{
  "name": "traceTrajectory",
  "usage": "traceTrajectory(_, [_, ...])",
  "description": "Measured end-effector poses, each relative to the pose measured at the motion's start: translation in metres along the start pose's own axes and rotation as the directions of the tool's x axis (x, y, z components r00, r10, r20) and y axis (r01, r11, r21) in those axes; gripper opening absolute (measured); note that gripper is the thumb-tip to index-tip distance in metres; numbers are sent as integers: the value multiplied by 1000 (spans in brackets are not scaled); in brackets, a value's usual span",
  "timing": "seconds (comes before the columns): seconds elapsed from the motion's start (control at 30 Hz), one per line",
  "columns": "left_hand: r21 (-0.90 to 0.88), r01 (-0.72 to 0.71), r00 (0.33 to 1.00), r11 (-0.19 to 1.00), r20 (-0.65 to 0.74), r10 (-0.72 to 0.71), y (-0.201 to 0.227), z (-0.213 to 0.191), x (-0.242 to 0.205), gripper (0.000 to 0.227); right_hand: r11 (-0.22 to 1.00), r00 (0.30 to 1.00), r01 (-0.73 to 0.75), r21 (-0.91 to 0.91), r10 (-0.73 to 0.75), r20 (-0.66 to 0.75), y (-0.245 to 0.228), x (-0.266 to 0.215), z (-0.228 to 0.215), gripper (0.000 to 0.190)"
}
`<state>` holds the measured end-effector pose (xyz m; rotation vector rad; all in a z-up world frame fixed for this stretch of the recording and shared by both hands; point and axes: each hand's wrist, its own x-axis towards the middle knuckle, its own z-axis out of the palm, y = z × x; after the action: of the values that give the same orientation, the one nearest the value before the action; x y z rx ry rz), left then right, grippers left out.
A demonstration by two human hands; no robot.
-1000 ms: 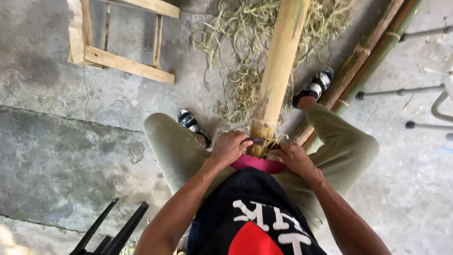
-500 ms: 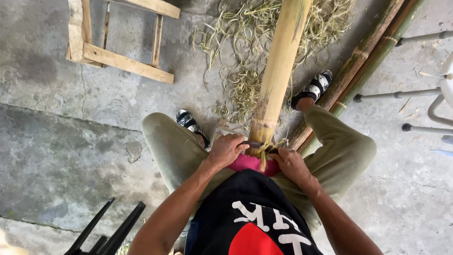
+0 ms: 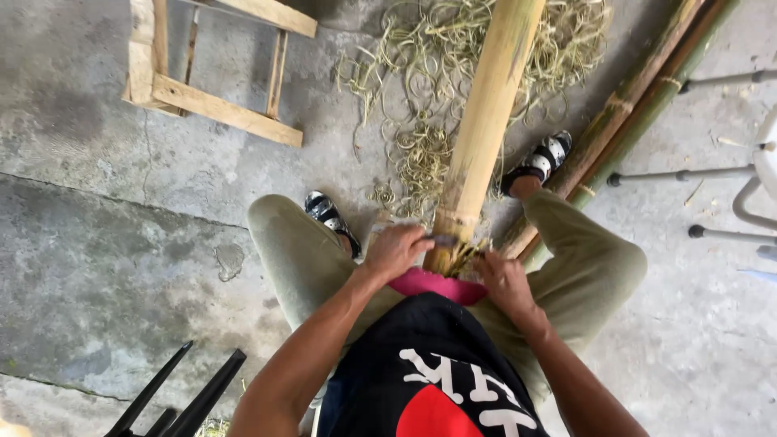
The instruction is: The recorder is using a sickle-like tool to strip outer layers from a bamboo pole.
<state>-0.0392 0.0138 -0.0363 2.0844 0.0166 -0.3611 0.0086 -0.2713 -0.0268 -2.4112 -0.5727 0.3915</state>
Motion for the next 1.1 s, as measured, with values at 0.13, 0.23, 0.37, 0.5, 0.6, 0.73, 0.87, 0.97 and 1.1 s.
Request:
traceTrajectory(0.13, [80,-155,986,985,-44,159,-9,2,-6,35,994,990,105,-7,-104,99,-15,-8,-9,15])
traceTrajectory(0.23, [93,-123,989,988,-70,130,-7,-7,24,37,998,973,-59,12,55,223,-29,30,-26,35])
traceTrajectory(0.37, [84,-25,999,996,-40,29,5,-8,44,35,979,971,-202,-11,201,132,-20,40,-28,28])
traceTrajectory(0.5, [109,-144,971,984,-176,162,2,-7,41,38,992,995,-97,-78,96,-15,-15,33,-17,25])
traceTrajectory(0.6, [130,-208,957,970,-178,229,-23,15,21,38,953,953,-273,-129,287,102,-28,26,-18,24])
traceTrajectory(0.73, [52,-65,998,997,-1,66,-14,2,-1,40,997,997,-49,-66,53,50,8,-19,6,24])
traceTrajectory(0.87, [-43,-98,994,994,45,100,-22,-2,-1,36,961,966,244,-131,-230,116,10,-16,5,24])
traceTrajectory(0.97, [-43,-41,998,998,36,43,-11,-1,13,39,995,957,-103,12,96,274,-9,5,-13,24])
traceTrajectory(1.1, [3,-62,991,998,-116,62,-6,-4,50,42,983,975,-180,38,173,141,9,32,-16,26])
